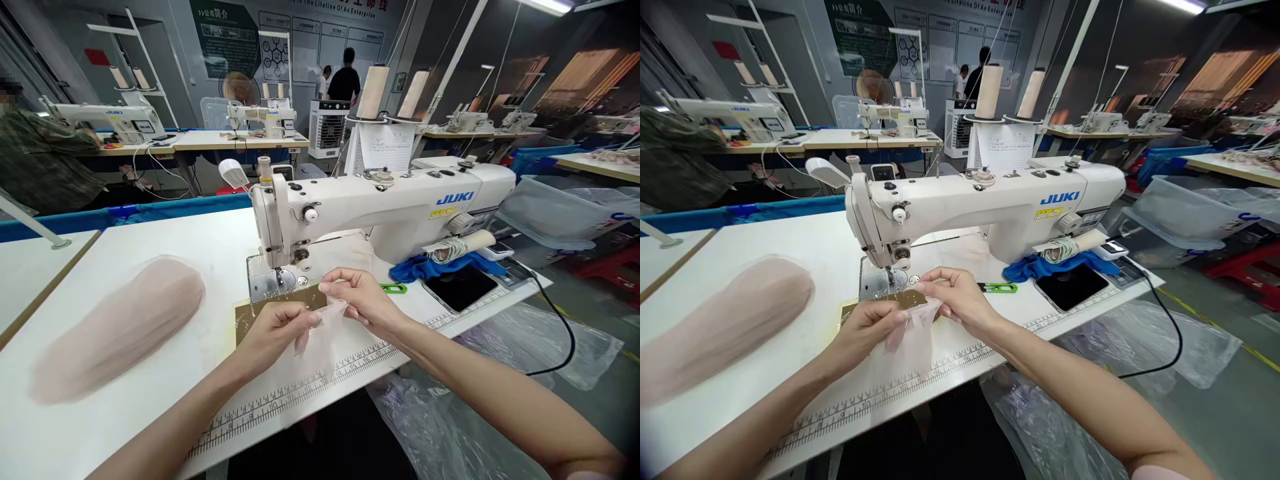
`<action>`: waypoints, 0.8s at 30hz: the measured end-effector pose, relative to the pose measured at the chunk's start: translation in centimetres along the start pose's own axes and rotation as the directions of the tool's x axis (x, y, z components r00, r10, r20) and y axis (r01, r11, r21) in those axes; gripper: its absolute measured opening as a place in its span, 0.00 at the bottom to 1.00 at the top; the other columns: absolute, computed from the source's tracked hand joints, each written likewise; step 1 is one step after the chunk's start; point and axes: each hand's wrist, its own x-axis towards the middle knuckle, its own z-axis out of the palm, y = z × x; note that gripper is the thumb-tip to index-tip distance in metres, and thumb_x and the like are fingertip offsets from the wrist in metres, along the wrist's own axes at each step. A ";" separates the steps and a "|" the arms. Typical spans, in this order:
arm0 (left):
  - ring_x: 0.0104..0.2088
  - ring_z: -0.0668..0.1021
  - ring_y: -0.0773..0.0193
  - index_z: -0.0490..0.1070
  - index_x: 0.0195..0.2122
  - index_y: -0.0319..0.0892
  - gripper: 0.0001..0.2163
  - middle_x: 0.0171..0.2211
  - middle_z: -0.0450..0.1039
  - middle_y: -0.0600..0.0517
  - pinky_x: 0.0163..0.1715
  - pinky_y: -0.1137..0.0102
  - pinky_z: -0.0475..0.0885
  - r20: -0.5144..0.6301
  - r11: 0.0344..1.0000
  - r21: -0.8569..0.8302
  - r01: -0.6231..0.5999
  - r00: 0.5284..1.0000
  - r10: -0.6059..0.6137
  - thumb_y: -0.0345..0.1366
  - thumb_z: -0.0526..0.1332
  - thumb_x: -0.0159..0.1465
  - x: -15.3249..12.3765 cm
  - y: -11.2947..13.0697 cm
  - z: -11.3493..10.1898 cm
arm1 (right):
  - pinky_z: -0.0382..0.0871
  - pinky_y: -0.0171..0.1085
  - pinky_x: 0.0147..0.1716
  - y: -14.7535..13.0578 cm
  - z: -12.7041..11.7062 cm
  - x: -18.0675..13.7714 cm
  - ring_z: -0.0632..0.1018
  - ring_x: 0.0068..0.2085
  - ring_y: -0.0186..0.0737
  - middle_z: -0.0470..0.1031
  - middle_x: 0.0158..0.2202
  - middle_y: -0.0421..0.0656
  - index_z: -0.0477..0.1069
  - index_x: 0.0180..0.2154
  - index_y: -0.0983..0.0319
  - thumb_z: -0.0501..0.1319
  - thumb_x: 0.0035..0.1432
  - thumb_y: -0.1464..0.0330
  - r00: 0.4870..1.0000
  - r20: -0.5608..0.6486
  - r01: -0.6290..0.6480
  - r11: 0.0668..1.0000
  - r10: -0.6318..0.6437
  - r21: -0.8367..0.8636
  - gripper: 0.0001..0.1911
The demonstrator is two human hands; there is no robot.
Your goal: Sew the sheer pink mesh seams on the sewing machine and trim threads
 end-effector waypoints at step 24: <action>0.33 0.80 0.59 0.79 0.26 0.37 0.25 0.29 0.79 0.45 0.42 0.65 0.72 0.165 0.934 -0.139 0.328 0.938 -0.305 0.51 0.53 0.66 -4.3 2.0 -3.1 | 0.58 0.26 0.18 -1.1 -2.4 0.6 0.68 0.23 0.25 0.78 0.39 0.43 0.77 0.42 0.62 0.69 0.48 0.63 0.910 0.393 0.155 0.771 0.132 -0.618 0.18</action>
